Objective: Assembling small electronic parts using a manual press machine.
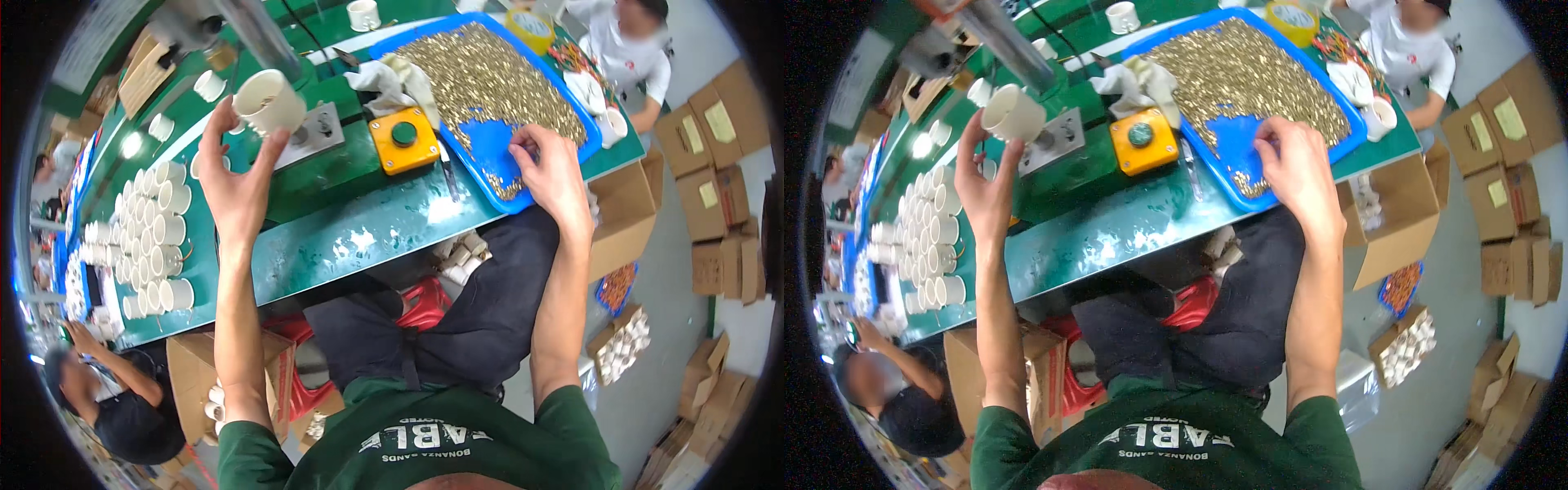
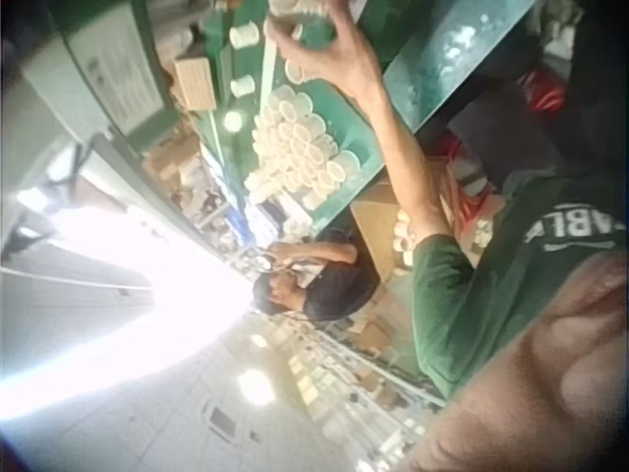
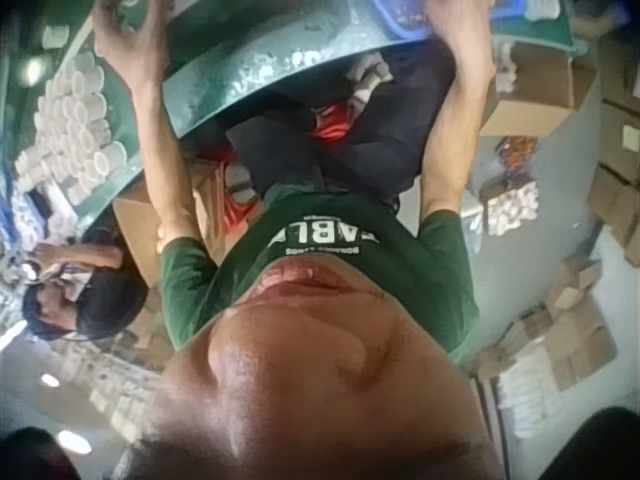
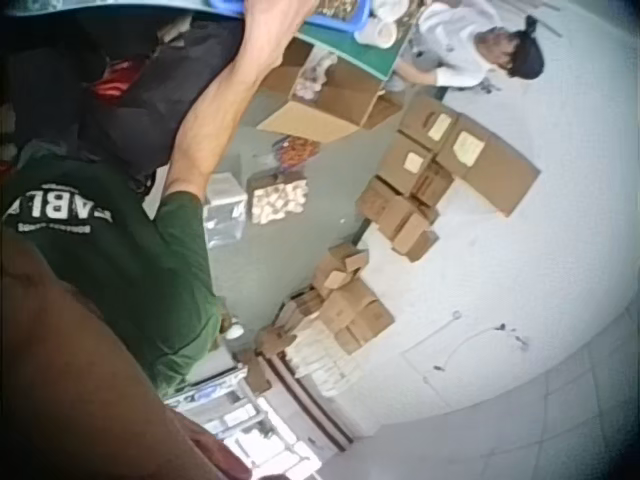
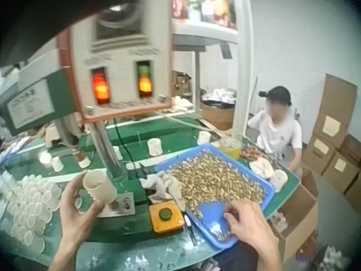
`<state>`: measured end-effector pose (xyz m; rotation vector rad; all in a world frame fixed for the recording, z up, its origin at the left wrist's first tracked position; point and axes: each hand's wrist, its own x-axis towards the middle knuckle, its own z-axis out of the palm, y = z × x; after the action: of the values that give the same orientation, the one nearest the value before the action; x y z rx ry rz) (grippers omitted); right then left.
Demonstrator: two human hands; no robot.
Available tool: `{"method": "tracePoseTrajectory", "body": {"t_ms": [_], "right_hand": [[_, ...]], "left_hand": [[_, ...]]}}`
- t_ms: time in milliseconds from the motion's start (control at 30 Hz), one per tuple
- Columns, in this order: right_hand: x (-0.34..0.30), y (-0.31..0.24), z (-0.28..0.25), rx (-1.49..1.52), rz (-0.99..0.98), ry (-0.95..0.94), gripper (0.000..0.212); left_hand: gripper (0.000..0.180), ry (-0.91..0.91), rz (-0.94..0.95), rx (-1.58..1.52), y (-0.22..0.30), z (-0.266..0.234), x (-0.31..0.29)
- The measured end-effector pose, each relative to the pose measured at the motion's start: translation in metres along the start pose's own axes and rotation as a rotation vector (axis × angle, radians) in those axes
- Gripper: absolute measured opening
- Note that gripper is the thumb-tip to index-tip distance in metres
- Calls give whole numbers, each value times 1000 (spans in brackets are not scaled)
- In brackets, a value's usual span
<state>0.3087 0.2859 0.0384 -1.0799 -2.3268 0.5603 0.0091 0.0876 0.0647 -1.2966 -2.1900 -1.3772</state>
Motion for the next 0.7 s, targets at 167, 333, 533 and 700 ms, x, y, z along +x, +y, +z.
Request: {"method": "tracePoseTrajectory", "body": {"t_ms": [167, 333, 533, 700], "right_hand": [[34, -55, -1, 360, -237, 30, 16], [82, -152, 9, 415, -550, -85, 14], [116, -202, 29, 254, -597, -308, 23], [128, -211, 25, 142, -584, -465, 28]], "left_hand": [[57, 113, 70, 141, -21, -33, -48], [54, 101, 193, 315, -48, -49, -87], [59, 33, 232, 334, -48, -43, -92], [57, 50, 225, 343, -50, -44, -92]]}}
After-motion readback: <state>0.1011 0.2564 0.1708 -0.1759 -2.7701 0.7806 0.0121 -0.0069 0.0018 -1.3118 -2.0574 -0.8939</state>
